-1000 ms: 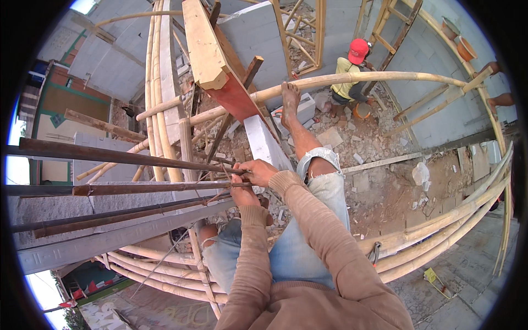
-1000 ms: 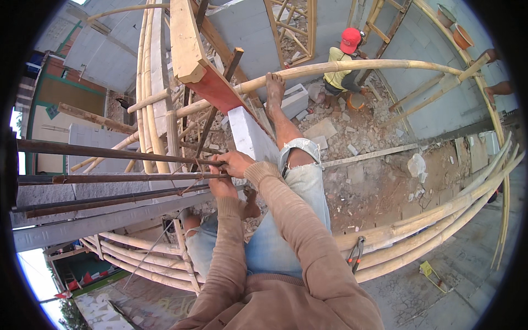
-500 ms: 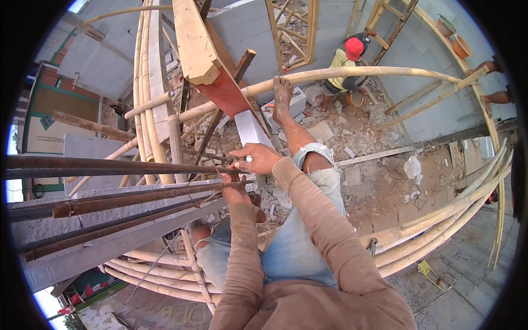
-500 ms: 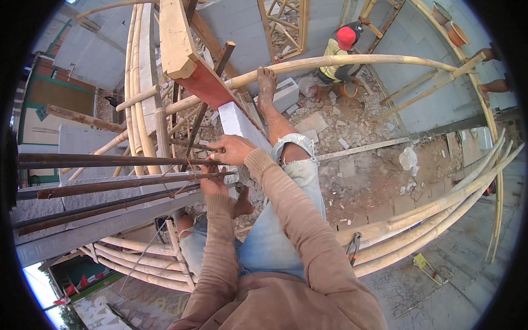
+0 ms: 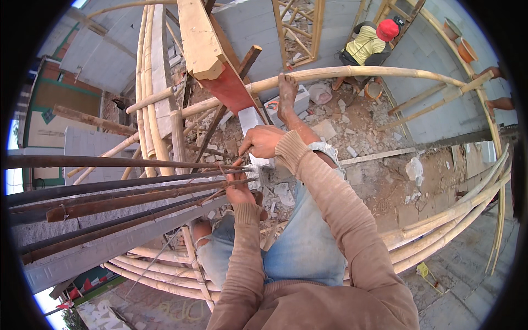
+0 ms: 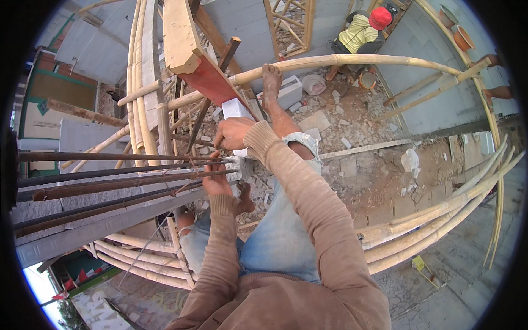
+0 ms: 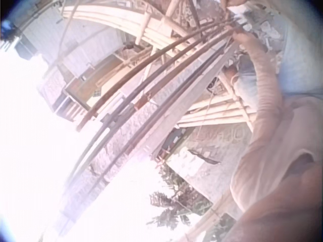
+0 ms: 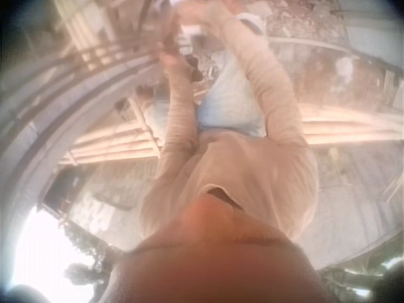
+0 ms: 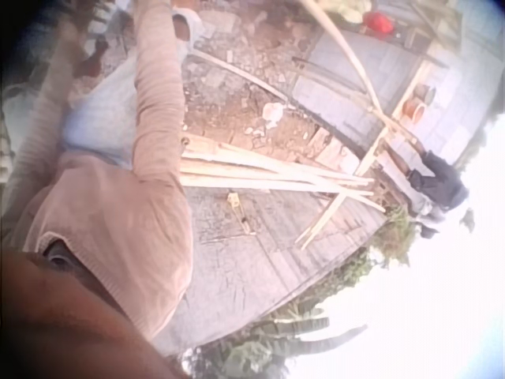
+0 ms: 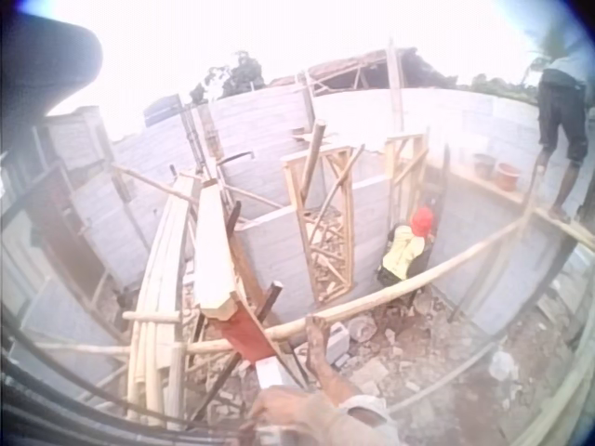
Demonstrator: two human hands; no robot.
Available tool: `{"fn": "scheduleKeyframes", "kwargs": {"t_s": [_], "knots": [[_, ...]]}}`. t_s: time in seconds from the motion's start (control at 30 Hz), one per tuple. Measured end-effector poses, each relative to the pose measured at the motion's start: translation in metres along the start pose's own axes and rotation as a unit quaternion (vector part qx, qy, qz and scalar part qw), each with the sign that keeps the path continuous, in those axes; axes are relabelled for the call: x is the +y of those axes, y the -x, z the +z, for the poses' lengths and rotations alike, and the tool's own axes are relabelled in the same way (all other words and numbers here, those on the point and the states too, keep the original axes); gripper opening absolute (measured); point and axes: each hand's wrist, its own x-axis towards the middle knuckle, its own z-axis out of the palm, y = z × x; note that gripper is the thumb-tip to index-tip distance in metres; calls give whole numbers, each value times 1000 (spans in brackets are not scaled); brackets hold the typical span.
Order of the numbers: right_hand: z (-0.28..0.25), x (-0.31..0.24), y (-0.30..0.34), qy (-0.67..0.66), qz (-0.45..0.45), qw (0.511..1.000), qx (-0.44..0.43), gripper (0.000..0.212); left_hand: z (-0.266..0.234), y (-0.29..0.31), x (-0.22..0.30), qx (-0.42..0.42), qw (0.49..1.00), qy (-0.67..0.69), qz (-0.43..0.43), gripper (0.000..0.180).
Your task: The person ties metal rebar rods together using wire and a pair of pliers while perched on bamboo scaffolding.
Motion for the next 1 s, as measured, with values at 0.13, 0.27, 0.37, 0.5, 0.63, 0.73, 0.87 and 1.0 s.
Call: {"fn": "scheduleKeyframes", "kwargs": {"t_s": [0.13, 0.27, 0.37, 0.5, 0.63, 0.73, 0.87, 1.0], "knots": [[2, 0, -2, 61, 3, 997, 45, 32, -3, 2, 0, -7, 1000, -14, 10, 48], [8, 0, -7, 110, -4, 991, 81, 29, 2, 3, 5, -10, 999, 45, -3, 51], [13, 3, -8, 120, -20, 987, 105, 28, 0, 3, 9, -4, 997, 76, -15, 51], [3, 11, 1, 146, -20, 983, 111, 30, 3, 2, 8, 40, 998, 50, -9, 43], [-4, 18, 6, 128, 8, 987, 93, 33, 1, -3, 3, 37, 999, -17, 34, 29], [2, 17, 5, 109, 25, 992, 63, 33, 3, -1, 3, 14, 999, -3, 35, 26], [10, -14, 8, 65, 21, 997, -36, 28, 5, 5, 4, 47, 998, 27, 28, 23], [35, -22, 13, 89, -77, 993, 28, 23, -2, 1, -2, 58, 996, 54, 33, 19]]}}
